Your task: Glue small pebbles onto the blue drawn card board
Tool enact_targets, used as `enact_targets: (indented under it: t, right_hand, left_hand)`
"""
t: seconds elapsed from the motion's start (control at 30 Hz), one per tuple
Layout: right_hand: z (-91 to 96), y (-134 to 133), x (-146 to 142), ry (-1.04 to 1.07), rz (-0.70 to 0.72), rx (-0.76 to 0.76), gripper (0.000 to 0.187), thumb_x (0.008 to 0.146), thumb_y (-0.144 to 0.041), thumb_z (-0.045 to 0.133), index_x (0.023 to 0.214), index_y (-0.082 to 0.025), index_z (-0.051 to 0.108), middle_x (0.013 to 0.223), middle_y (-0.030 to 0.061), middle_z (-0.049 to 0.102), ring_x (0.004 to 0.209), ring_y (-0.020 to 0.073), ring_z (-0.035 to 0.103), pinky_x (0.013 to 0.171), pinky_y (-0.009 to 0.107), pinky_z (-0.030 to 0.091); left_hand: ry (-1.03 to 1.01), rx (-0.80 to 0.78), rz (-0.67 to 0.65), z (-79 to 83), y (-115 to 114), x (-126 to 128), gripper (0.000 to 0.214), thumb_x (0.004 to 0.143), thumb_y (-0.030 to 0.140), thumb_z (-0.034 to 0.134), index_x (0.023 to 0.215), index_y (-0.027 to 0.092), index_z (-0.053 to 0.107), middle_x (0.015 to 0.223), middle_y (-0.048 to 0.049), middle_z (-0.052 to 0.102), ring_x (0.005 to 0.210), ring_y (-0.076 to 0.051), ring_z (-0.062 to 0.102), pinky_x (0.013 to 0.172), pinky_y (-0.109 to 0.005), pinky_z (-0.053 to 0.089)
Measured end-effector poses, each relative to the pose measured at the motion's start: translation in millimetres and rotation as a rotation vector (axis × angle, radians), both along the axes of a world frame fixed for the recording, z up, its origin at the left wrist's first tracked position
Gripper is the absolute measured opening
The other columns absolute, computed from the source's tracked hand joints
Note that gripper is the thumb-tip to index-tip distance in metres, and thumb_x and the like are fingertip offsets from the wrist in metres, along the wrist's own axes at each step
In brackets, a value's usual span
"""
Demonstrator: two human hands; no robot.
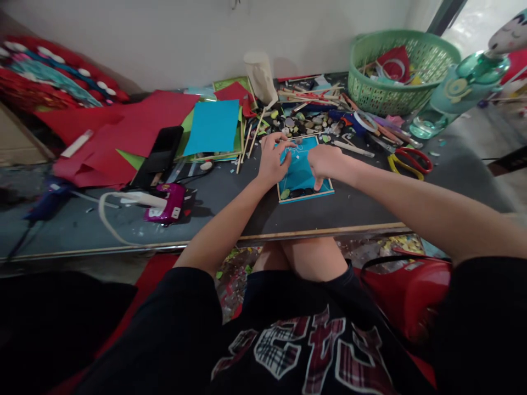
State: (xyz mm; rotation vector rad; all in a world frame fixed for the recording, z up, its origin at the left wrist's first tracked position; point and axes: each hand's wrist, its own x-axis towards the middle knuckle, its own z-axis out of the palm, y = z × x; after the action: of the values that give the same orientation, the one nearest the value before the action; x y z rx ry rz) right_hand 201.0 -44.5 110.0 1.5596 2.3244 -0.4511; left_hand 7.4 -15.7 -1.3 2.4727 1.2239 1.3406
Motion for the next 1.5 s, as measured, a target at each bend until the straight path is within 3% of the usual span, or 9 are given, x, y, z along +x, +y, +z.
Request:
enact_targets:
  t: [0.07,0.17,0.37,0.6,0.9,1.17,1.3,1.4,1.5]
  right_hand:
    - [17.9,-9.5,-7.5,-0.143,0.004,-0.019,0.028,0.070,-0.039,0.098,0.068,-0.020,0.078,0.080,0.0092,0.079,0.091,0.0341,0.078,0.074,0.042,0.059]
    - [29.7,-11.4,0.1,-0.063,0.030,-0.125,0.029,0.078,-0.048,0.092,0.075,-0.020,0.083,0.068,0.0039,0.077,0.077,0.0248,0.077,0.072,0.033,0.054]
    - [15.7,-4.4,28.3,0.144,0.130,-0.127,0.030,0.080,-0.049,0.087,0.098,-0.026,0.090,0.076,0.0030,0.082,0.074,0.0215,0.076,0.069,0.030,0.050]
    - [9.2,-29.7,24.2,0.086,0.204,-0.085,0.022,0.084,-0.029,0.078,0.102,-0.023,0.088,0.096,0.0077,0.085,0.087,0.0248,0.076,0.071,0.032,0.050]
    - [-0.8,-19.1,43.8,0.322,0.223,-0.206,0.028,0.084,-0.038,0.075,0.102,-0.020,0.088,0.096,0.0076,0.085,0.080,0.0217,0.075,0.075,0.032,0.054]
    - [5.0,-19.7,34.0,0.232,0.117,-0.133,0.030,0.075,-0.042,0.085,0.099,-0.024,0.088,0.090,0.0055,0.085,0.083,0.0253,0.077,0.076,0.035,0.054]
    - [25.9,-14.0,48.2,0.316,0.003,0.038,0.031,0.078,-0.049,0.083,0.099,-0.027,0.086,0.093,0.0045,0.085,0.092,0.0278,0.079,0.085,0.038,0.057]
    - [40.5,-1.8,76.6,0.294,-0.240,0.375,0.032,0.087,-0.043,0.076,0.111,-0.024,0.084,0.105,0.0101,0.084,0.102,0.0329,0.078,0.093,0.045,0.057]
    - [31.0,21.2,114.6,0.228,-0.417,0.692,0.028,0.098,-0.037,0.065,0.116,-0.024,0.083,0.112,0.0148,0.083,0.114,0.0358,0.074,0.097,0.051,0.054]
  left_hand:
    - [0.022,0.026,0.008,1.3,-2.0,0.3,0.061,0.111,0.060,0.023,0.118,0.023,0.071,0.130,-0.0170,0.066,0.128,-0.031,0.060,0.116,-0.053,0.050]
    - [0.043,0.053,0.018,1.5,-1.9,0.5,0.054,0.113,0.054,0.027,0.117,0.023,0.071,0.128,-0.0155,0.066,0.125,-0.030,0.061,0.114,-0.051,0.052]
    - [0.072,0.034,-0.013,2.1,-2.7,0.6,0.040,0.113,0.043,0.034,0.117,0.025,0.070,0.128,-0.0146,0.066,0.127,-0.030,0.060,0.112,-0.050,0.053]
    - [0.097,0.020,-0.058,4.9,-5.5,0.9,0.035,0.112,0.040,0.038,0.113,0.026,0.070,0.131,-0.0134,0.065,0.128,-0.029,0.059,0.112,-0.051,0.054]
    - [0.130,-0.018,-0.062,8.4,-8.2,-0.1,0.031,0.111,0.034,0.041,0.113,0.024,0.070,0.134,-0.0135,0.065,0.131,-0.029,0.058,0.113,-0.052,0.053]
    - [0.159,-0.024,-0.076,12.9,-10.7,-0.1,0.024,0.108,0.024,0.046,0.114,0.025,0.070,0.134,-0.0126,0.065,0.133,-0.029,0.058,0.113,-0.051,0.054]
    - [0.179,-0.033,-0.069,12.5,-10.3,-0.3,0.027,0.109,0.025,0.043,0.114,0.023,0.069,0.131,-0.0136,0.067,0.131,-0.029,0.060,0.112,-0.049,0.055]
    - [0.165,-0.040,-0.022,6.9,-4.8,-1.6,0.034,0.111,0.029,0.036,0.113,0.022,0.069,0.127,-0.0147,0.069,0.128,-0.029,0.062,0.110,-0.049,0.056]
    - [0.089,-0.017,0.063,-3.1,4.5,-3.6,0.045,0.113,0.040,0.028,0.110,0.022,0.069,0.124,-0.0168,0.070,0.121,-0.031,0.065,0.103,-0.051,0.059]
